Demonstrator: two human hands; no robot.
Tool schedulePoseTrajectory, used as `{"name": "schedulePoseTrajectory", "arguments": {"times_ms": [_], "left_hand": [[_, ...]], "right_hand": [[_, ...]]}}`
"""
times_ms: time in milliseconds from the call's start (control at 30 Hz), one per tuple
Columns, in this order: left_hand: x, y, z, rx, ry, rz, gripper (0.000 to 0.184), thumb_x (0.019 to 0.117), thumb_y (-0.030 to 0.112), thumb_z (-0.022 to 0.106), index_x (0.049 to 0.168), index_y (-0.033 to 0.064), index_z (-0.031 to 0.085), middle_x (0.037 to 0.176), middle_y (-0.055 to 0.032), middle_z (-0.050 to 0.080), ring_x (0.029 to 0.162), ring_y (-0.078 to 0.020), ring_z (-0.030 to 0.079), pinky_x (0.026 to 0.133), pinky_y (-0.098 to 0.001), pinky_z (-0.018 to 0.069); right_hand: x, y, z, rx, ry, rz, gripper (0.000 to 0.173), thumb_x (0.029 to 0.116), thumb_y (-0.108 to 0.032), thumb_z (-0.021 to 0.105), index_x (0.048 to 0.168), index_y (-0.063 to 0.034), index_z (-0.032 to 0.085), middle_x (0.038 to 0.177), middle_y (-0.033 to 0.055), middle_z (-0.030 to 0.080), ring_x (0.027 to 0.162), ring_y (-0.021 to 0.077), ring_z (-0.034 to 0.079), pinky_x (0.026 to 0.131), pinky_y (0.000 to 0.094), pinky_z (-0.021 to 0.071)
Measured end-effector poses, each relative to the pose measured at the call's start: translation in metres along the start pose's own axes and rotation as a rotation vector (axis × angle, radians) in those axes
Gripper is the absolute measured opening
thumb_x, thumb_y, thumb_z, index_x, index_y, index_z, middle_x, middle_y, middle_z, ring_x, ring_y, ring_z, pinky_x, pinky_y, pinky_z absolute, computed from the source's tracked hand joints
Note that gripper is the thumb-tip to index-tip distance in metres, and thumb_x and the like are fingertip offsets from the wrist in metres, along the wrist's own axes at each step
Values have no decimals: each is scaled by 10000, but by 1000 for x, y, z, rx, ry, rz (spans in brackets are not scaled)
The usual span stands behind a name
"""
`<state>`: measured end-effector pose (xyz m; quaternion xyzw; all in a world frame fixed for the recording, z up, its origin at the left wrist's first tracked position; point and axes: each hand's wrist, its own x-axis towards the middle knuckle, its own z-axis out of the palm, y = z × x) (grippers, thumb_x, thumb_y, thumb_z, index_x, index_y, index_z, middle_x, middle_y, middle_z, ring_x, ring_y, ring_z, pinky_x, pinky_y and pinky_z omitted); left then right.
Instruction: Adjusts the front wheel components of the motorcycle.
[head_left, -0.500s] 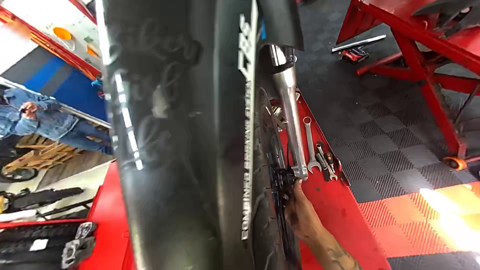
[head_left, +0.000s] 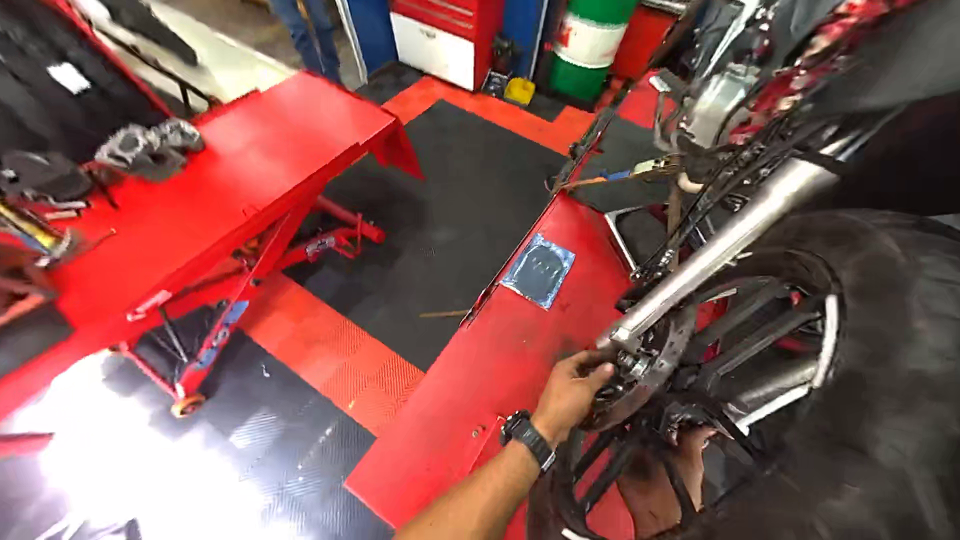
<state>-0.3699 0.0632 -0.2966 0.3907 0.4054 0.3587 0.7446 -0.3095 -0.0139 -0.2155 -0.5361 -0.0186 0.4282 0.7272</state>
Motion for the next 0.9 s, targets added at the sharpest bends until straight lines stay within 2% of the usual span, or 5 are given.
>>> {"name": "schedulePoseTrajectory", "arguments": {"times_ms": [133, 333, 500, 600, 900], "left_hand": [[10, 1, 2, -68, 3, -16, 265, 982, 226, 695, 1190, 64, 728, 1093, -91, 744, 985, -181, 708, 902, -401, 586], [11, 2, 1, -14, -28, 18, 206, 968, 240, 723, 1095, 83, 765, 986, -67, 765, 893, -167, 729, 843, -376, 610], [13, -5, 3, -26, -29, 57, 198, 986, 228, 693, 1091, 72, 755, 990, -68, 756, 917, -163, 720, 865, -369, 600], [12, -3, 7, -59, -16, 77, 191, 999, 195, 669, 1090, 48, 749, 982, -77, 755, 911, -157, 718, 870, -350, 597], [12, 6, 6, 32, -49, 140, 227, 1018, 209, 627, 1120, 36, 733, 999, -65, 748, 914, -125, 711, 875, -323, 589]], "right_hand": [[20, 14, -22, -3, -19, 50, 657, 1015, -715, 151, 1149, -228, 572, 910, -22, 722, 767, 113, 712, 590, 347, 612], [50, 28, -59, 174, -136, 50, 681, 942, -777, 383, 1233, -211, 627, 1081, 43, 732, 993, 184, 716, 809, 466, 621], [27, 11, -3, 99, 145, -119, 418, 1103, -424, 209, 1103, -152, 527, 866, -20, 646, 801, 63, 673, 684, 280, 587], [3, -4, 18, 37, 167, -129, 355, 1106, -165, 274, 1229, 23, 549, 978, 87, 666, 879, 104, 650, 797, 265, 543], [6, -2, 25, 135, 175, -133, 500, 1101, -509, 207, 1240, -146, 522, 996, 5, 684, 913, 76, 691, 747, 288, 598]]}}
